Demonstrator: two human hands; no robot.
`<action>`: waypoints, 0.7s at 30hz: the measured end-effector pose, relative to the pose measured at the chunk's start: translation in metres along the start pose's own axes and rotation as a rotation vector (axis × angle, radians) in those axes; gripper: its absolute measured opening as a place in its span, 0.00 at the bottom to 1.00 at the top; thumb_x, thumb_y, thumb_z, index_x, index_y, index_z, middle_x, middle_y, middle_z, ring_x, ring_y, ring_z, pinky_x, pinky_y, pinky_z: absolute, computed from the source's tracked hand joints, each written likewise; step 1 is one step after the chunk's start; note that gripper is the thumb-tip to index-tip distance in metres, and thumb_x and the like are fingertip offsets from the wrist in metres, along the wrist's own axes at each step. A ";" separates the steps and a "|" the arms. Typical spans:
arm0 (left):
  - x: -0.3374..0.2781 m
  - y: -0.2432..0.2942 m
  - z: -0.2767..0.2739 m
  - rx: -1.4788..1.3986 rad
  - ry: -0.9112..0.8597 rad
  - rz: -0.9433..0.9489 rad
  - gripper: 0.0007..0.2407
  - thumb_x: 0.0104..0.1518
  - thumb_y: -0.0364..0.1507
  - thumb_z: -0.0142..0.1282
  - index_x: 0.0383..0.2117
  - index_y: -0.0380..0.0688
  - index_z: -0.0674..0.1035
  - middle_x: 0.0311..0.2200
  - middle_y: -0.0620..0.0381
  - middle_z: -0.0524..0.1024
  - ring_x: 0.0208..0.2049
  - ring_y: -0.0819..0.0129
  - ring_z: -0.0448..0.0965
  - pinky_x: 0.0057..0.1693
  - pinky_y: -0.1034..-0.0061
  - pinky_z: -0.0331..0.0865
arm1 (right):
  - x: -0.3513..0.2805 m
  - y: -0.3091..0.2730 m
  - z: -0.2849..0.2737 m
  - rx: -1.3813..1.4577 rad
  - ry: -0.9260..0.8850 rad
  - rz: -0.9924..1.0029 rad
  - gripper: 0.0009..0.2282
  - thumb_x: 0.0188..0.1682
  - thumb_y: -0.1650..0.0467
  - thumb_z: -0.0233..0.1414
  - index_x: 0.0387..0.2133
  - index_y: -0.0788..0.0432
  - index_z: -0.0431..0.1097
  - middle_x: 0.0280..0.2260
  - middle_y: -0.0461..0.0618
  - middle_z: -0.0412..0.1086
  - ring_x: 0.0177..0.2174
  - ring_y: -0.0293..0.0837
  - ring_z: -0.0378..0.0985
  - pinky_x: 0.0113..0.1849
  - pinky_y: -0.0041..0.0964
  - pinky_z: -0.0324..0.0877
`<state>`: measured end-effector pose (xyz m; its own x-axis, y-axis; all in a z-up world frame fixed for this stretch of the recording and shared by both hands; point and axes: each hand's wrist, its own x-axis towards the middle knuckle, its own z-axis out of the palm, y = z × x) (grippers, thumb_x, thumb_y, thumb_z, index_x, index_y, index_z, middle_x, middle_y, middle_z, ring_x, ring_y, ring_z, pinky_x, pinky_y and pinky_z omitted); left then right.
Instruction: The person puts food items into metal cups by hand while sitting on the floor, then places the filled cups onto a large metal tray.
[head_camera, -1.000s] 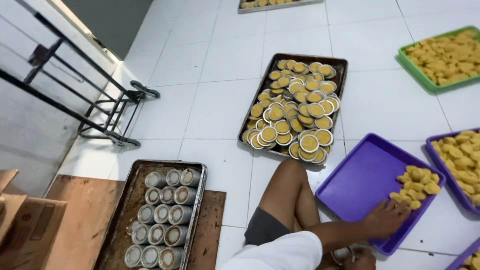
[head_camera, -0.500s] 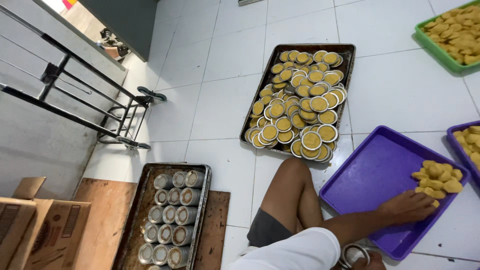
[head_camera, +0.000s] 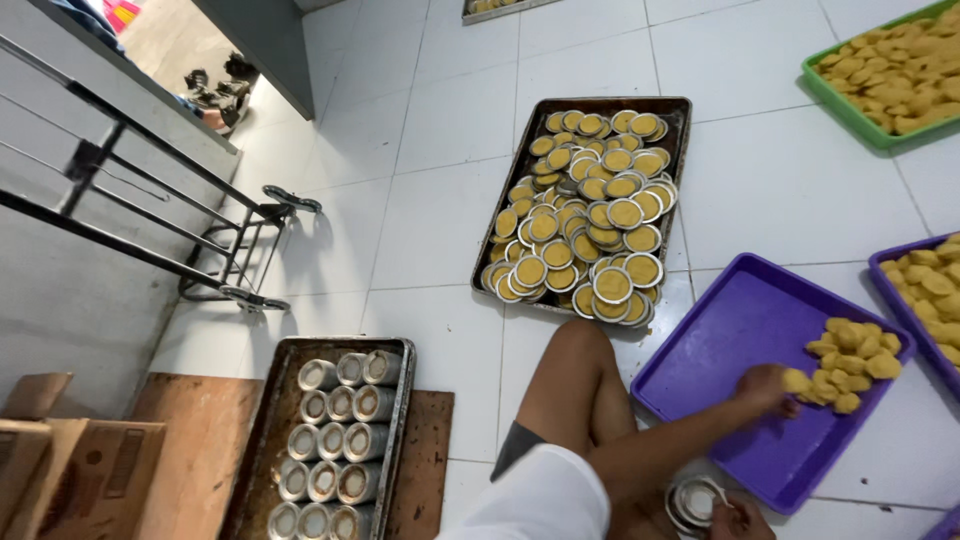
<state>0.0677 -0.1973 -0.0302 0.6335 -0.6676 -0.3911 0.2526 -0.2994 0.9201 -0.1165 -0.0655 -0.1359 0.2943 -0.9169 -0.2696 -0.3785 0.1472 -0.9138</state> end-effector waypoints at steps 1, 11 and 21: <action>-0.009 0.003 -0.007 -0.635 -0.079 -0.325 0.16 0.69 0.40 0.43 0.51 0.41 0.74 0.36 0.40 0.80 0.20 0.55 0.82 0.30 0.59 0.81 | -0.005 -0.007 -0.003 0.077 0.021 0.023 0.03 0.52 0.75 0.57 0.38 0.61 0.75 0.17 0.52 0.62 0.16 0.42 0.62 0.19 0.41 0.59; -0.123 -0.053 -0.063 -0.476 -0.152 0.049 0.10 0.48 0.27 0.74 0.35 0.42 0.86 0.23 0.63 0.79 0.25 0.79 0.78 0.34 0.85 0.79 | -0.017 -0.069 -0.030 -0.113 0.280 0.084 0.07 0.57 0.66 0.55 0.40 0.57 0.76 0.31 0.53 0.74 0.17 0.49 0.73 0.22 0.45 0.73; -0.173 -0.071 -0.063 0.276 -0.349 0.429 0.10 0.62 0.41 0.55 0.30 0.51 0.76 0.29 0.62 0.72 0.36 0.69 0.67 0.43 0.68 0.62 | -0.029 -0.075 -0.042 -0.113 0.371 -0.133 0.10 0.57 0.67 0.51 0.38 0.61 0.76 0.33 0.53 0.75 0.31 0.47 0.76 0.35 0.43 0.70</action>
<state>-0.0143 -0.0176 -0.0263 0.3479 -0.9374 -0.0139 -0.2001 -0.0887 0.9758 -0.1331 -0.0654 -0.0468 0.0188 -0.9998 -0.0044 -0.4588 -0.0047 -0.8885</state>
